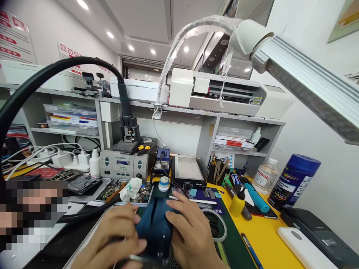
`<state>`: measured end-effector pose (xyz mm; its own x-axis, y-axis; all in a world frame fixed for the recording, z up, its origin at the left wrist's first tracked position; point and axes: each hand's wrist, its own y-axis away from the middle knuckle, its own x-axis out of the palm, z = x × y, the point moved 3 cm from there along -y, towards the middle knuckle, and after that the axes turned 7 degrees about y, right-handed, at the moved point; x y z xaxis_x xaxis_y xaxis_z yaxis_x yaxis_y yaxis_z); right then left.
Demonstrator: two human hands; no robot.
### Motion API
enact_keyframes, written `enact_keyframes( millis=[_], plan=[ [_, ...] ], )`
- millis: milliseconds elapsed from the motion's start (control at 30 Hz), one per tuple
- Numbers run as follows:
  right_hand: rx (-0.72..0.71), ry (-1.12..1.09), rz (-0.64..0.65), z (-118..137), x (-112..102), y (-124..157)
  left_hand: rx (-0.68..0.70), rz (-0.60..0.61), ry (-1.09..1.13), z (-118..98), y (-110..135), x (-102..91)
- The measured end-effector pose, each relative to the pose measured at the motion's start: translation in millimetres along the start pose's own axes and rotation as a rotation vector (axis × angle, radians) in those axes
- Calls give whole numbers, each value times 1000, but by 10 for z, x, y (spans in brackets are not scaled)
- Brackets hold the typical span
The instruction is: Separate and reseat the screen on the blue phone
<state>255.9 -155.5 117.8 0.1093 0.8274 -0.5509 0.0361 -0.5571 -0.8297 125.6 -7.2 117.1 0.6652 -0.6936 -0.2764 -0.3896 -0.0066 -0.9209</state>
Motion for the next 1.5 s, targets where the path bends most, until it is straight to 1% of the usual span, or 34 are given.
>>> enact_keyframes(
  millis=[33,100,200,267,367,500,633,733,800,900,967,1000,1033,1067,1100,1167,1200,1233,1267,1367,1500],
  plan=[
    [37,-62,59,21,33,-3,-22,8,27,12,-24,-19],
    [191,-225,210,57,108,11,-139,-5,108,63,-64,-52],
    [499,-536,429,111,224,69,-424,-34,233,163,-97,-61],
    [629,-725,508,150,277,96,-593,-35,307,212,-101,-46],
    [745,-979,536,180,323,104,-747,-37,430,252,-92,-25],
    [848,-1191,534,187,343,101,-869,-49,565,288,-65,-5],
    [907,-1267,546,187,350,134,-948,-83,646,330,-32,15],
    [934,-1313,529,179,360,167,-1012,-101,731,371,9,40],
    [957,-1329,531,175,369,186,-1033,-118,769,392,28,49],
    [970,-1303,581,181,389,215,-1031,-117,782,389,24,52],
    [925,-1187,562,159,391,230,-989,-70,749,357,-7,53],
    [872,-1061,518,129,379,231,-934,-43,696,334,-31,47],
    [788,-889,445,87,351,223,-849,-21,620,308,-60,35],
    [662,-691,348,45,303,203,-725,-2,531,276,-93,19],
    [507,-494,242,13,243,176,-571,11,439,238,-122,0],
    [209,-181,63,-29,119,131,-229,61,274,152,-150,-25],
    [103,-86,7,-48,68,115,-79,97,202,116,-141,-30],
    [37,-21,-26,-70,24,101,39,136,127,91,-122,-32],
    [8,23,-38,-93,-11,89,119,171,54,79,-96,-31],
    [-16,89,-64,-116,-90,71,217,234,-76,78,-19,-27],
    [-62,150,-113,-73,-145,61,255,270,-73,56,14,-10]
  ],
)
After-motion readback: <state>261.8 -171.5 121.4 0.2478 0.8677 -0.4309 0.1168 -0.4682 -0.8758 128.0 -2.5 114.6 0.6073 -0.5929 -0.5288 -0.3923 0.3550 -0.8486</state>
